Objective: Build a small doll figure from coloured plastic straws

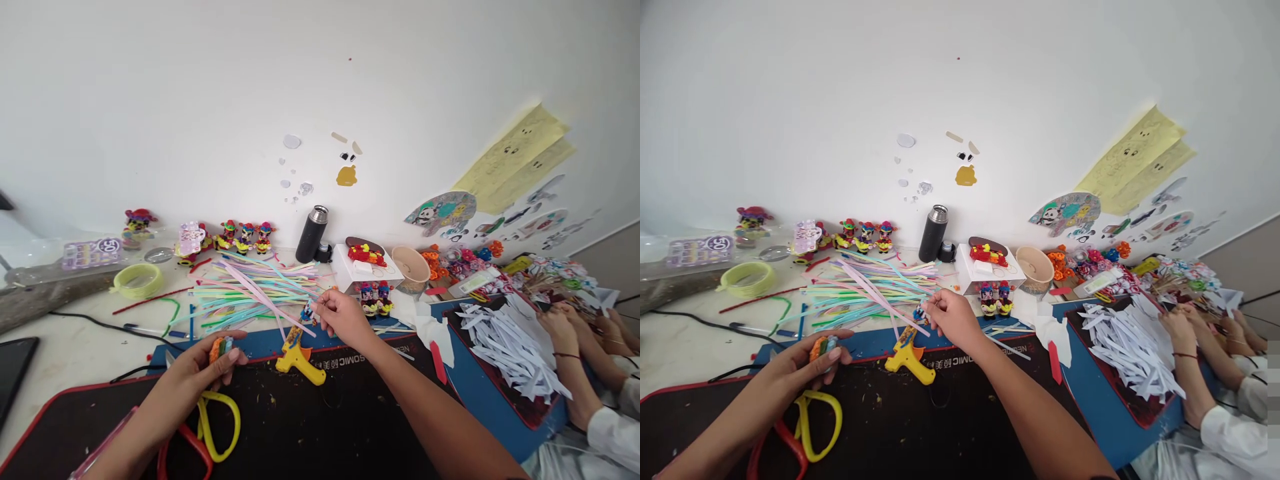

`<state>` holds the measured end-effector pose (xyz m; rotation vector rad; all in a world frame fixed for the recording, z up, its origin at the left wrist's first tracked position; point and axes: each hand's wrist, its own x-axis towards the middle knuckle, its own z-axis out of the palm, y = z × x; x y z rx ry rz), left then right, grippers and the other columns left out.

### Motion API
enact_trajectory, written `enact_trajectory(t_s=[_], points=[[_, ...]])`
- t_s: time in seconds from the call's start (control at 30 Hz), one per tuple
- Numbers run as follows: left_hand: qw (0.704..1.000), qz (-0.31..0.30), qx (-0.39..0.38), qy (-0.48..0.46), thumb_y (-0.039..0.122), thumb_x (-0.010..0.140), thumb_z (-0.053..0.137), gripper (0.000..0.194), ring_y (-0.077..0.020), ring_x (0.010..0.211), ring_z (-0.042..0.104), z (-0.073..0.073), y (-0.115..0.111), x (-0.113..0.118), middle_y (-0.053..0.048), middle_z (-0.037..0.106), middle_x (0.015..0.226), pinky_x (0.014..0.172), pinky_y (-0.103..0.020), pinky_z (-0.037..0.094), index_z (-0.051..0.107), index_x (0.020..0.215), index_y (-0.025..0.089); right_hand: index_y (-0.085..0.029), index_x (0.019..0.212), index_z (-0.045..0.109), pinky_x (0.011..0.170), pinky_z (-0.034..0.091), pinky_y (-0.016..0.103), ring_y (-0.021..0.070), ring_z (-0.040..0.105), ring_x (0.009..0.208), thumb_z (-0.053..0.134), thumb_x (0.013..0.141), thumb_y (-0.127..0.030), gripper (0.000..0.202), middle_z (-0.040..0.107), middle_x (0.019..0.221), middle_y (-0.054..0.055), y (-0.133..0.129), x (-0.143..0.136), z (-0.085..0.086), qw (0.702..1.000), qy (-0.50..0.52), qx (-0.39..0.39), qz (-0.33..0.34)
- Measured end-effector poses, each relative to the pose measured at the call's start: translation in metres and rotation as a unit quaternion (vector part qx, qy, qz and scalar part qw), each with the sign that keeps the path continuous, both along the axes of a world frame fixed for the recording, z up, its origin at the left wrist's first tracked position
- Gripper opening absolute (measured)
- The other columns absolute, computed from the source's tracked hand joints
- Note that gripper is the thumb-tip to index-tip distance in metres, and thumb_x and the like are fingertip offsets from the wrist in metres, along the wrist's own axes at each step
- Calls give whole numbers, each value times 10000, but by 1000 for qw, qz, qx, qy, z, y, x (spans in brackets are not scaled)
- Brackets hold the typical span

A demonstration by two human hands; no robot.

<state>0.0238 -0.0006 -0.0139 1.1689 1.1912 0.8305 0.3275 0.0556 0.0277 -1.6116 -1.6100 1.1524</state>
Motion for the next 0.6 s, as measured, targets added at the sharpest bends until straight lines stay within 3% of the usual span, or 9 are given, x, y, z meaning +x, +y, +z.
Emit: enact_trajectory(t_s=[0.17,0.33,0.6], points=[[988,26,-63,-136,579,784,840,482,-150,663,596,8,-5,6,-107,775,1042,586,-281,478,756,1064,195,-236,850,563,412,388,215,97,487,384,697,902,-509,309,612,568,-68,-3,-46,5,994,105,16,37],[967,44,-97,-232,516,726,908,436,-123,612,584,12,-6,4,-120,774,1156,558,-277,448,757,990,203,-230,887,581,422,402,210,103,508,415,686,917,-519,309,603,570,-68,-6,-84,1,989,129,25,72],[938,66,-123,-319,424,723,947,429,-102,573,549,9,-4,1,-113,773,1062,523,-244,412,784,1039,183,-218,904,583,409,378,200,91,479,400,685,919,-525,324,574,558,-81,-11,-100,-5,985,152,15,78]])
